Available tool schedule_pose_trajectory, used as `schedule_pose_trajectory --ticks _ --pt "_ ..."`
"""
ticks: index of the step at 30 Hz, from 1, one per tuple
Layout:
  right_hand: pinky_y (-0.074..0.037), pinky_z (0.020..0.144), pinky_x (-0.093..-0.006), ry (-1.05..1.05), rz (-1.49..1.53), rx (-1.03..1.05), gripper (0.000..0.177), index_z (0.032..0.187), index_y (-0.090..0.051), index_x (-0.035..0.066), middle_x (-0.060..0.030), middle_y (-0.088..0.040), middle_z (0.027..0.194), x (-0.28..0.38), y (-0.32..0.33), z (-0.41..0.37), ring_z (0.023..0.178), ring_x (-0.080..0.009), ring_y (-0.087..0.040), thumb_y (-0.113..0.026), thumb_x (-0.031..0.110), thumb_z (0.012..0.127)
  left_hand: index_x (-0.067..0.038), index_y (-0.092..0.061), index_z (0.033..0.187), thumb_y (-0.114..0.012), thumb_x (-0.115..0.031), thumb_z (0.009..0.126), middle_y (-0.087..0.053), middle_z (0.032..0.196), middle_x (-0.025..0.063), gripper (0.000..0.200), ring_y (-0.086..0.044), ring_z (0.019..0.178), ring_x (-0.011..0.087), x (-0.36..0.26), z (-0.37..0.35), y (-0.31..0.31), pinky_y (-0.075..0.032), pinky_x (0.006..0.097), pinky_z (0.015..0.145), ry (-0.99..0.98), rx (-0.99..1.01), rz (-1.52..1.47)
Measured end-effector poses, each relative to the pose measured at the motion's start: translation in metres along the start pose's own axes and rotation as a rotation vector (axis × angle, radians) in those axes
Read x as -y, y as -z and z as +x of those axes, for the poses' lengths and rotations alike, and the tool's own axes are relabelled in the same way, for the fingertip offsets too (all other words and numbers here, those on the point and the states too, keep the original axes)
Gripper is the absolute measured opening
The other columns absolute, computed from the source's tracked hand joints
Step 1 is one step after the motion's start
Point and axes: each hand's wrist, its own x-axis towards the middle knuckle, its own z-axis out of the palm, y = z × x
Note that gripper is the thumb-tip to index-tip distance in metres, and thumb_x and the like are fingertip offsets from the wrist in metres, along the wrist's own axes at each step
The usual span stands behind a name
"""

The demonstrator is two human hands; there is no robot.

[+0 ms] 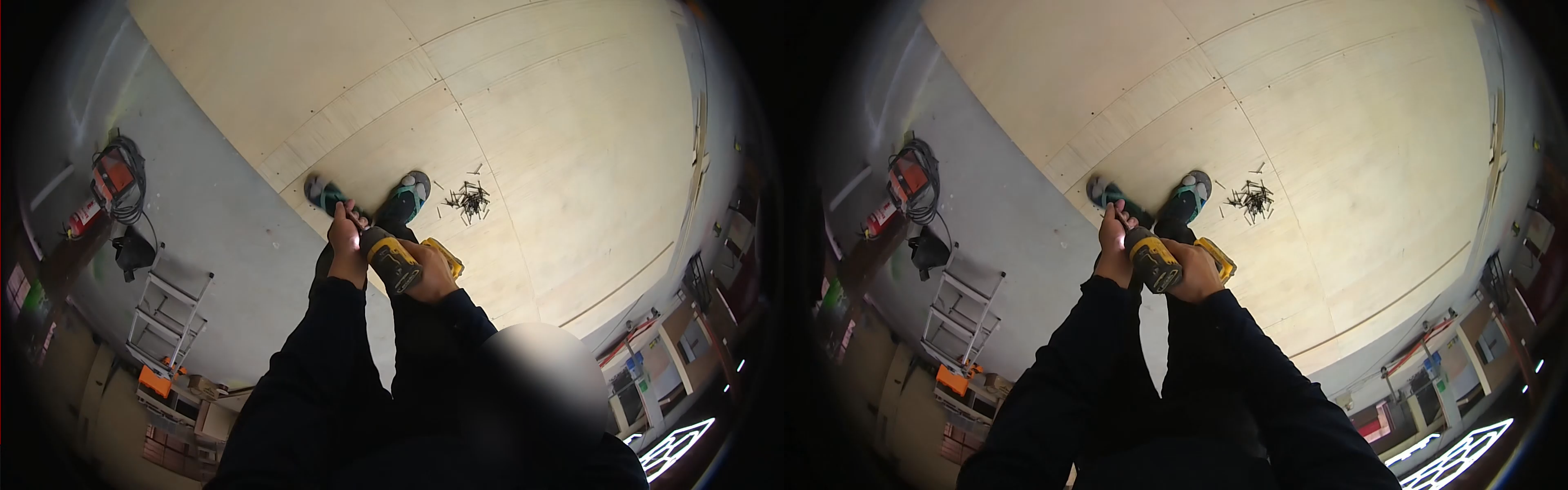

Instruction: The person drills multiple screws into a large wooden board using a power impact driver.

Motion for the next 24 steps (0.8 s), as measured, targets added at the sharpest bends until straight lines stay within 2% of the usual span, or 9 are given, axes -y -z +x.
schedule_pose_trajectory --ticks 3,7,13,17,18,19,21,22,24 --pt "-0.053 0.077 -0.0431 -0.047 -0.060 -0.067 0.043 0.116 -0.065 0.009 -0.0189 -0.071 0.091 -0.005 -0.005 0.011 0.090 -0.0367 -0.069 -0.074 0.024 0.076 -0.008 -0.060 0.108 -0.050 -0.044 0.102 -0.037 0.067 -0.0024 0.039 -0.038 0.054 0.0135 0.002 0.025 -0.008 -0.040 0.0299 0.053 0.076 0.065 0.053" --pt "-0.053 0.077 -0.0450 -0.140 -0.078 -0.115 0.041 0.113 -0.065 0.009 -0.0194 -0.071 0.092 -0.007 -0.012 0.034 0.090 -0.0379 -0.068 -0.073 0.026 0.077 -0.007 -0.063 0.106 -0.051 -0.044 0.101 -0.044 0.067 -0.0009 0.039 -0.043 0.056 0.0137 0.001 0.065 -0.023 -0.043 0.0300 0.054 0.180 0.062 0.174" --pt "-0.053 0.077 -0.0456 -0.258 -0.066 -0.209 0.038 0.107 -0.067 0.009 -0.0204 -0.071 0.091 -0.026 -0.028 0.088 0.090 -0.0395 -0.068 -0.076 0.028 0.076 -0.003 -0.066 0.108 -0.050 -0.033 0.099 -0.048 0.068 0.0005 0.035 -0.047 0.058 0.0124 -0.010 0.139 -0.040 -0.041 0.0280 0.056 0.122 0.162 0.506" --pt "-0.054 0.078 -0.0467 -0.334 -0.103 -0.260 0.042 0.106 -0.068 0.006 -0.0215 -0.071 0.091 -0.044 -0.037 0.123 0.090 -0.0399 -0.068 -0.078 0.030 0.073 -0.003 -0.066 0.109 -0.051 -0.031 0.099 -0.047 0.068 -0.0013 0.033 -0.045 0.059 0.0113 -0.032 0.133 -0.076 -0.041 0.0276 0.055 0.104 0.120 0.718" --pt "-0.054 0.077 -0.0471 -0.333 -0.114 -0.253 0.043 0.105 -0.068 0.006 -0.0219 -0.071 0.089 -0.050 -0.038 0.131 0.089 -0.0402 -0.068 -0.078 0.032 0.072 -0.001 -0.065 0.111 -0.055 -0.027 0.095 -0.056 0.072 0.0032 0.032 -0.052 0.063 0.0157 -0.035 0.142 -0.077 -0.045 0.0304 0.060 0.166 0.136 0.704" --pt "-0.054 0.077 -0.0471 -0.344 -0.102 -0.247 0.043 0.105 -0.068 0.006 -0.0219 -0.071 0.089 -0.054 -0.040 0.139 0.089 -0.0402 -0.068 -0.078 0.032 0.072 -0.001 -0.065 0.111 -0.055 -0.027 0.095 -0.056 0.072 0.0032 0.032 -0.052 0.063 0.0157 -0.037 0.147 -0.075 -0.045 0.0304 0.060 0.173 0.124 0.714" --pt "-0.055 0.076 -0.0472 -0.362 -0.126 -0.256 0.043 0.104 -0.068 0.006 -0.0215 -0.071 0.087 -0.065 -0.043 0.154 0.086 -0.0401 -0.069 -0.078 0.032 0.072 0.001 -0.064 0.112 -0.060 -0.023 0.089 -0.066 0.083 0.0117 0.033 -0.061 0.073 0.0219 -0.038 0.161 -0.071 -0.050 0.0330 0.068 -0.414 0.529 1.514" --pt "-0.055 0.076 -0.0470 -0.352 -0.110 -0.245 0.043 0.103 -0.068 0.006 -0.0211 -0.071 0.085 -0.070 -0.042 0.160 0.085 -0.0396 -0.069 -0.078 0.034 0.072 0.001 -0.064 0.112 -0.060 -0.023 0.089 -0.066 0.083 0.0117 0.033 -0.061 0.073 0.0219 -0.039 0.170 -0.071 -0.050 0.0330 0.068 -0.403 0.527 1.527" --pt "-0.055 0.076 -0.0469 -0.358 -0.099 -0.250 0.042 0.103 -0.068 0.007 -0.0209 -0.071 0.085 -0.075 -0.046 0.169 0.084 -0.0394 -0.069 -0.078 0.034 0.072 0.000 -0.064 0.111 -0.064 -0.025 0.085 -0.069 0.096 0.0175 0.036 -0.066 0.085 0.0280 -0.038 0.190 -0.072 -0.051 0.0348 0.075 -0.264 0.465 1.460"
